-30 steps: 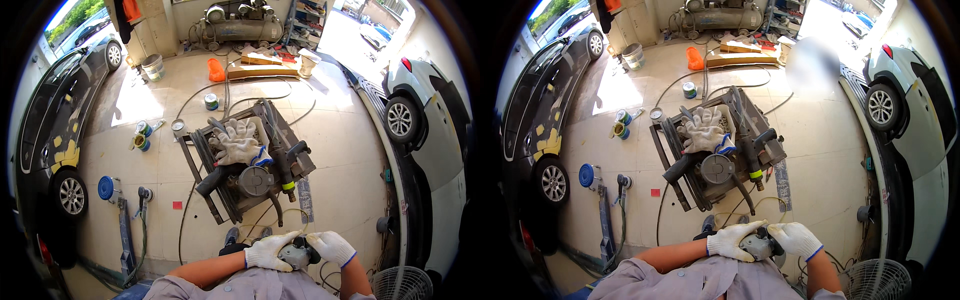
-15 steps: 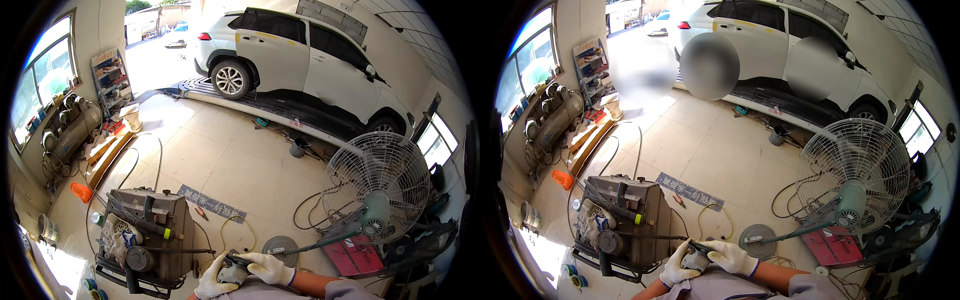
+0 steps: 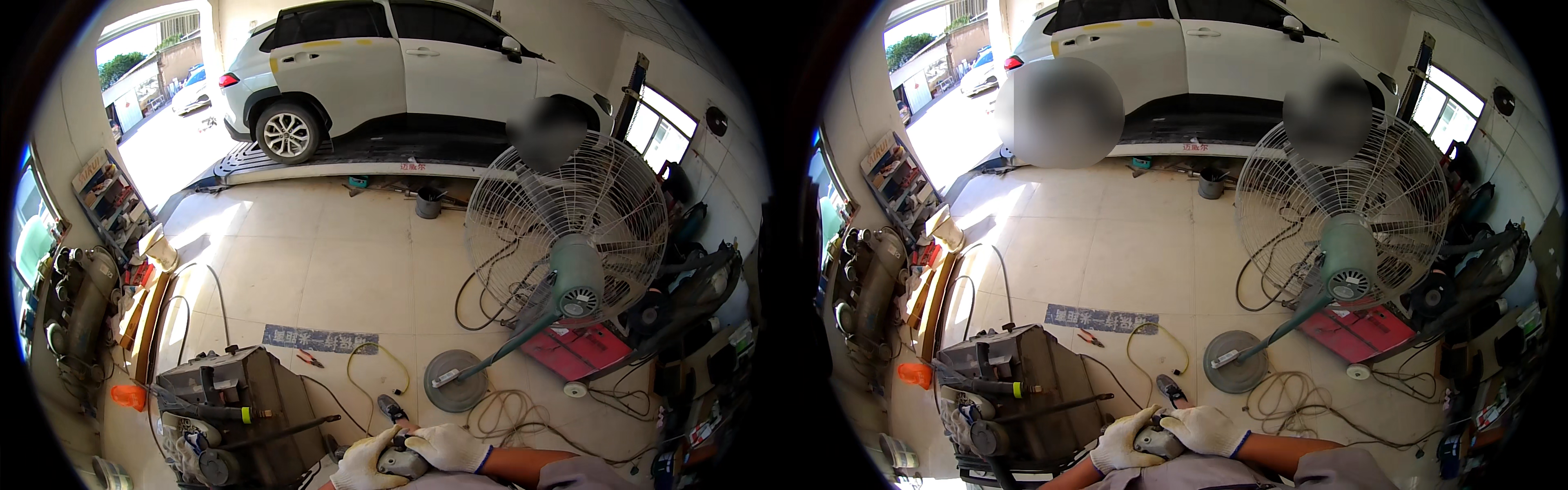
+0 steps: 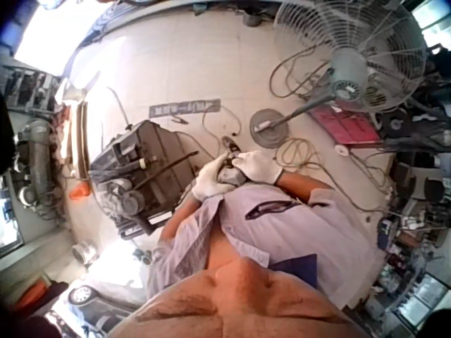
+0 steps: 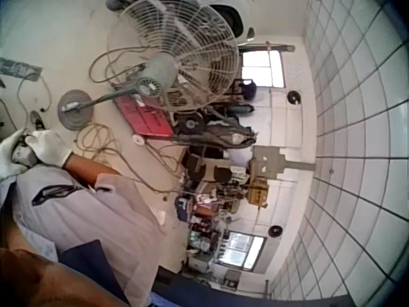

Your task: The person sits on the floor of a garage, wearing gloves, and uses a putty knife to spread body filler onto a piece of sandpaper. They then stand up, walk across the garage, and pick up an angle grinder, adjusting the tool's settings while holding it.

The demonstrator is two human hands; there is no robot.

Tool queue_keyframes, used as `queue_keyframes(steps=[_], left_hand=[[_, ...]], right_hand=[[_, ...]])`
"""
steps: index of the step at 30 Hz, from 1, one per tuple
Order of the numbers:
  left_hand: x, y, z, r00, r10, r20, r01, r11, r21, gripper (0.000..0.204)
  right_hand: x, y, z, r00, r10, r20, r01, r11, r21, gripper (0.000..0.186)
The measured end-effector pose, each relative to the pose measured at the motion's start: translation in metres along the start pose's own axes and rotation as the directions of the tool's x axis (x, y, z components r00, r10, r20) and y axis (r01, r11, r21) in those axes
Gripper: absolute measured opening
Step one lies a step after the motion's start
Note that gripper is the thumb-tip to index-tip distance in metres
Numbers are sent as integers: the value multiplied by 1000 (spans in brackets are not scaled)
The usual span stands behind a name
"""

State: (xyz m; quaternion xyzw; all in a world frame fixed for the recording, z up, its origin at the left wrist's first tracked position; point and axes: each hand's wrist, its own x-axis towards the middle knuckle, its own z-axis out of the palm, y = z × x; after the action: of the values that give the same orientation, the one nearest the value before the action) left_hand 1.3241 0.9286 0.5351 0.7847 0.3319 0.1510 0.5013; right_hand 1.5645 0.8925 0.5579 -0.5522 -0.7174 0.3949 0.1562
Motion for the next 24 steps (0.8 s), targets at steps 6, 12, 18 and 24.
queue_keyframes(steps=[6,12,18,24], left_hand=[[4,0,10,998,-3,63,10,993,-117,115],[-12,3,14,995,-97,-37,84,961,-262,110],[-35,-11,38,979,-187,-78,35,534,-845,102],[-23,-34,29,963,-63,-261,-171,605,-777,108]], right_hand=[[-28,12,19,991,-27,-130,26,1000,-8,39],[-16,6,25,960,-218,-176,207,975,-79,41],[-12,-9,23,965,-118,-234,155,977,149,42],[8,-31,-10,956,-236,-175,262,955,142,45]])
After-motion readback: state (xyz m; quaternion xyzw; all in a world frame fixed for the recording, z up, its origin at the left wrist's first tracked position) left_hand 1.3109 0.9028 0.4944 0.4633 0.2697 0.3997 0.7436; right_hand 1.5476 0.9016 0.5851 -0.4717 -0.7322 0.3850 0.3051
